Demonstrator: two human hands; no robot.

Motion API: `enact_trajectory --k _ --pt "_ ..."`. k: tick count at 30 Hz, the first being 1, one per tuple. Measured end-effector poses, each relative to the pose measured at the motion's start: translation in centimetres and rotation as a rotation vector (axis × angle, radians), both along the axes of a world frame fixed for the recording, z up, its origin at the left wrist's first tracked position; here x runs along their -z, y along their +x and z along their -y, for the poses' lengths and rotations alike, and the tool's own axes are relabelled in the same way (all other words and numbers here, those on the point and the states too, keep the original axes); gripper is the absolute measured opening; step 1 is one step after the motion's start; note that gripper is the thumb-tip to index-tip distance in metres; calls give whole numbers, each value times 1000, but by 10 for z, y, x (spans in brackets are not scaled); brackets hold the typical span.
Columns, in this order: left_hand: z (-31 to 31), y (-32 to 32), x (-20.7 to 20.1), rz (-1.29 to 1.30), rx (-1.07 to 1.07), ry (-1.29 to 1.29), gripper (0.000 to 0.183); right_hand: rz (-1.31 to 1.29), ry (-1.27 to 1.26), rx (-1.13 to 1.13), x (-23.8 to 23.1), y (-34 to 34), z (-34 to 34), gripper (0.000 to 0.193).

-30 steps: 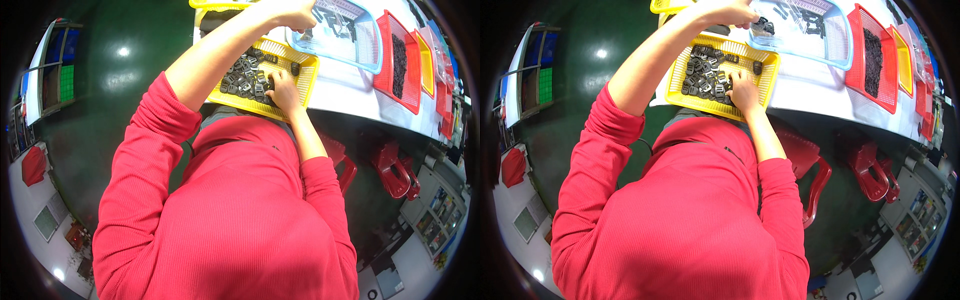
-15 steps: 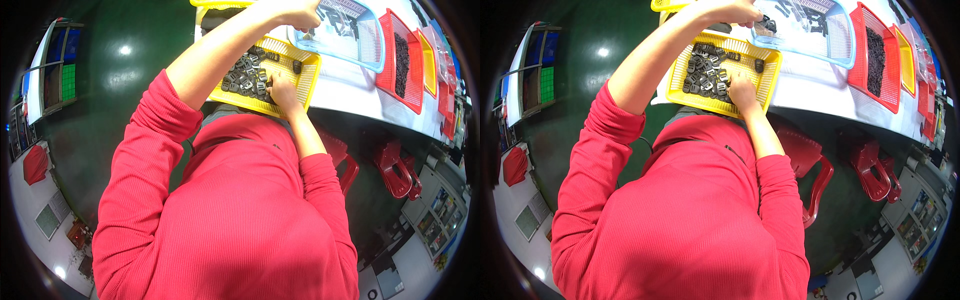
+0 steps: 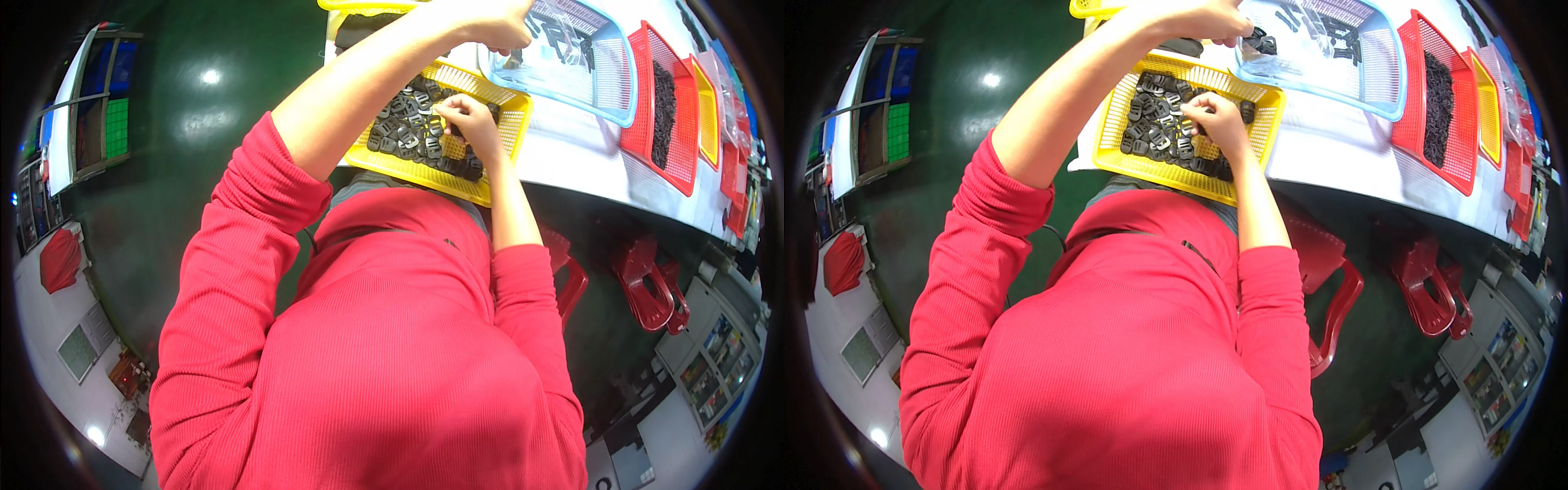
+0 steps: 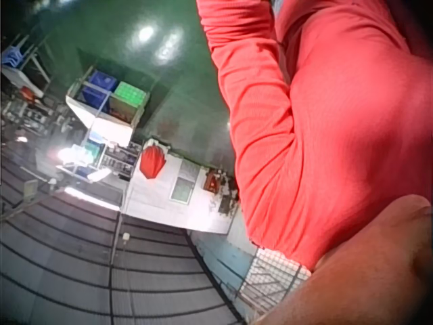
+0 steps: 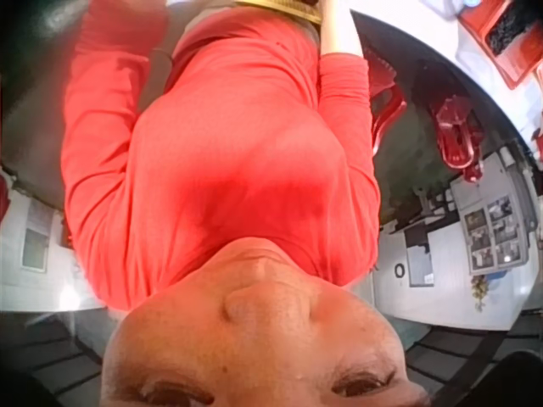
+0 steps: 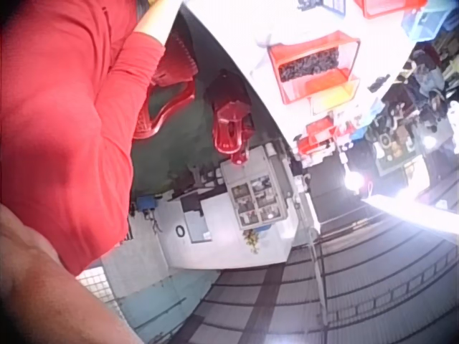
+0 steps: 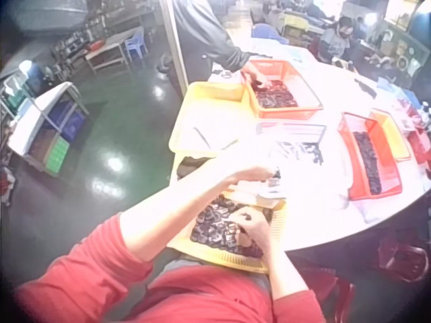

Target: The person walks to a table and sorts small black plastic parts from a yellow basket into a clear plastic bag. They handle the parts one by one, placing them into the bag and then into a blue basket.

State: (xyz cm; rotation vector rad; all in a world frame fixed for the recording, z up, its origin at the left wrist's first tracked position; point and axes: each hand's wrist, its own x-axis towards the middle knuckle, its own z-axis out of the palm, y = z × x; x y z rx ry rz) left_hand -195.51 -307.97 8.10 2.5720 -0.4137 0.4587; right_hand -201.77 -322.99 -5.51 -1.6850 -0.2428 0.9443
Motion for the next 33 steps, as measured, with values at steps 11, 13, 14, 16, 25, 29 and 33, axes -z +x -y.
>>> enact_trajectory --k 11,13,14,16,25,29,33 --pt "0 -3 -9 -139 52 40 17 1132 -661 -361 23 4 -67 20" --pt "-3 -4 -9 -122 65 33 17 1141 -647 -405 29 9 -69 20" --pt "-4 -3 -9 -110 72 26 17 1150 -644 -397 29 9 -69 19" --pt "-4 -1 -9 -86 91 13 17 1167 -641 -376 27 8 -69 18" --pt "-13 6 4 100 180 -142 21 -169 -18 225 -43 3 -9 23" --pt "-18 7 2 125 347 -166 22 -271 -13 285 -58 -4 13 21" --pt "-13 -5 -24 -274 139 -243 20 -274 -23 281 -51 -7 27 22"
